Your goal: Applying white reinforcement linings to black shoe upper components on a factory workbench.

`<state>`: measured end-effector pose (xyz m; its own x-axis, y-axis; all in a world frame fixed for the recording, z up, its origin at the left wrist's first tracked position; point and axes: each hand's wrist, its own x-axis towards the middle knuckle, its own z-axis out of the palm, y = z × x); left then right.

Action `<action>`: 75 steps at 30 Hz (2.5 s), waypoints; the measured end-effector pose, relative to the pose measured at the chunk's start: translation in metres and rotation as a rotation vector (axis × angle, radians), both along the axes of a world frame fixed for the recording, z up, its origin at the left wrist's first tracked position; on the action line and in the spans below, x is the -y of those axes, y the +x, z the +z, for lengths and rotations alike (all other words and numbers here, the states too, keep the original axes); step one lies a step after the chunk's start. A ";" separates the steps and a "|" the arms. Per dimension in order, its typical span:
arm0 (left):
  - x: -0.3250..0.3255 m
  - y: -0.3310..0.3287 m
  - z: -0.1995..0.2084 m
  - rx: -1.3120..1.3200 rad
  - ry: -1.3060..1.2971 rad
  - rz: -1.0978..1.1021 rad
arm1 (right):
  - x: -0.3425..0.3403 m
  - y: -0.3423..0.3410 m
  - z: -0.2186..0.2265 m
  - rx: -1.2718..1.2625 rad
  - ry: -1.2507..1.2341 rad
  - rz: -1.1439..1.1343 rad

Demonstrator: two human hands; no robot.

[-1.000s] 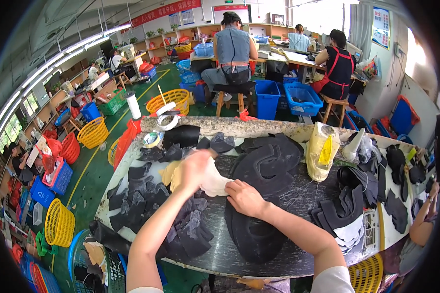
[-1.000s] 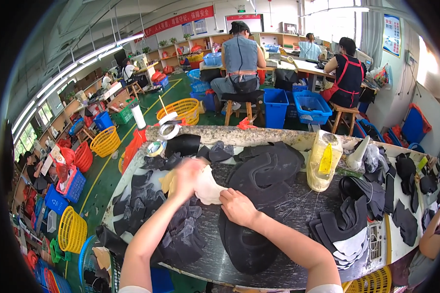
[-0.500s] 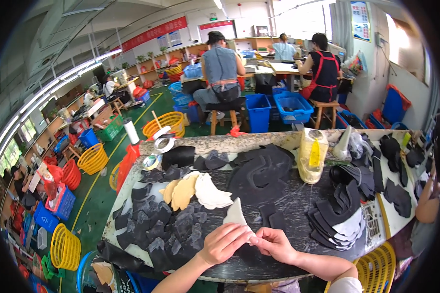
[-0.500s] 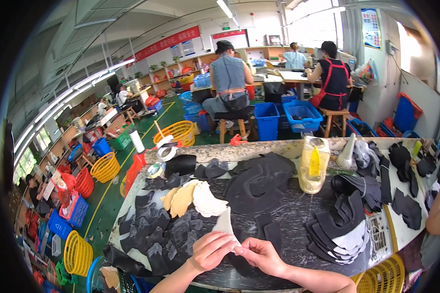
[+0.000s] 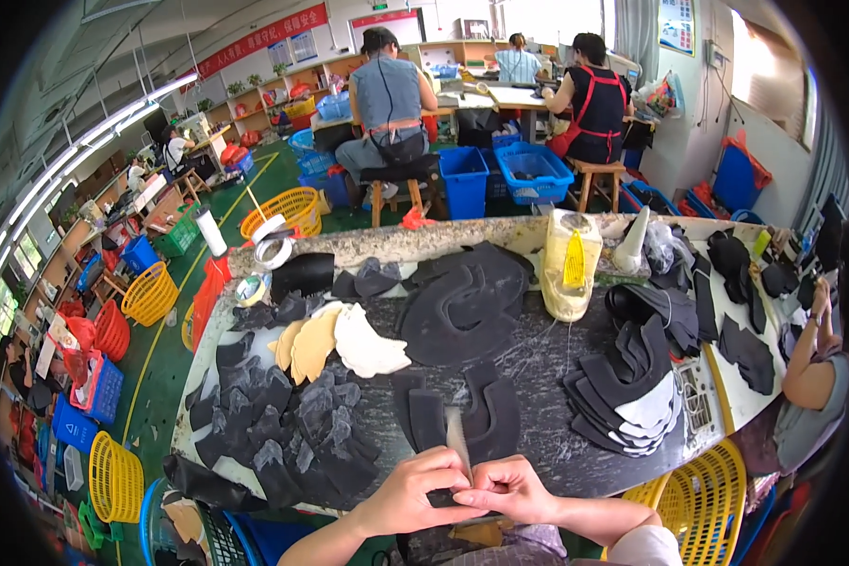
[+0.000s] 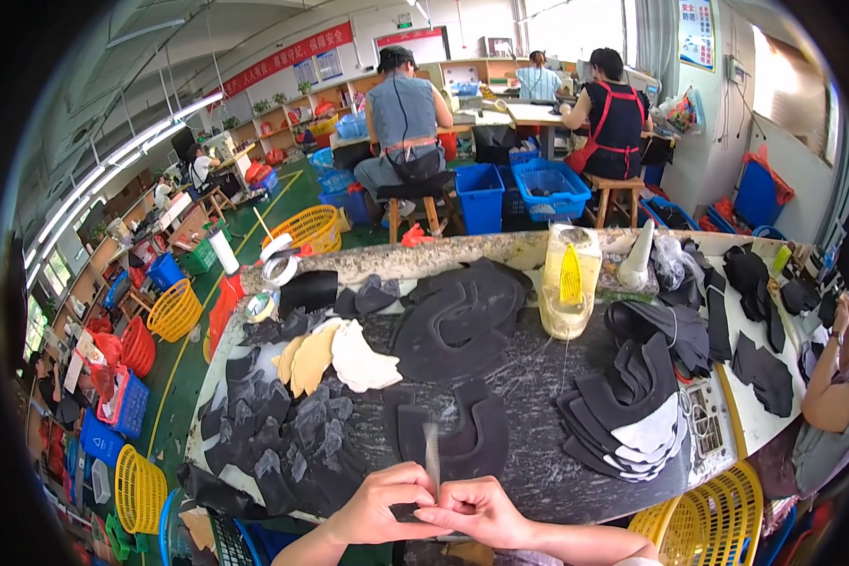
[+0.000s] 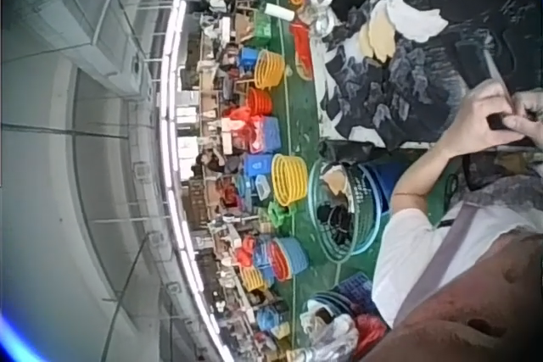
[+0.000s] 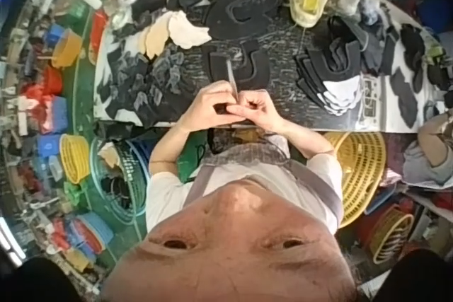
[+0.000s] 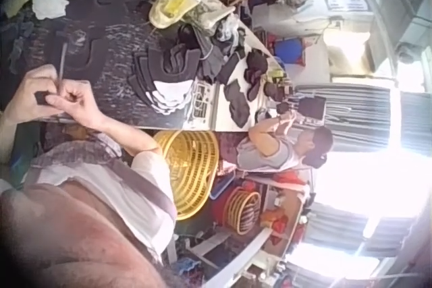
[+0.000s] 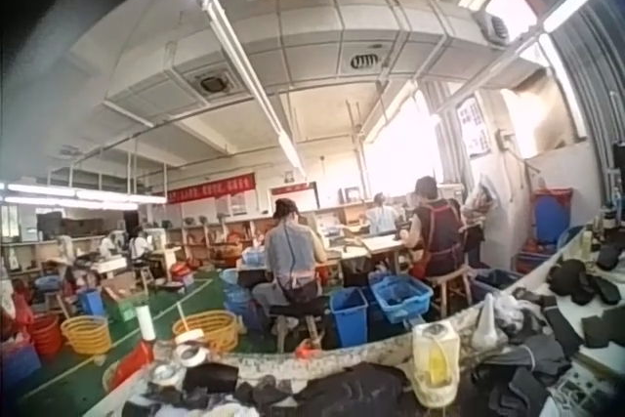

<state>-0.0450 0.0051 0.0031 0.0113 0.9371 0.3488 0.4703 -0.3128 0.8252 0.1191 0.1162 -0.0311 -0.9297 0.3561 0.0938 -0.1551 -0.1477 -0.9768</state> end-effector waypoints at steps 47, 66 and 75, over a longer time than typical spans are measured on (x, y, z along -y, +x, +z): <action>-0.006 -0.038 -0.052 -0.732 0.082 0.652 | -0.040 0.004 -0.043 0.020 1.246 -0.033; -0.021 -0.027 -0.088 -0.837 -0.017 0.109 | -0.087 0.029 0.032 -0.054 1.061 -0.772; -0.036 -0.065 -0.034 -0.460 -0.144 0.333 | -0.069 0.031 0.031 -0.409 1.528 -0.446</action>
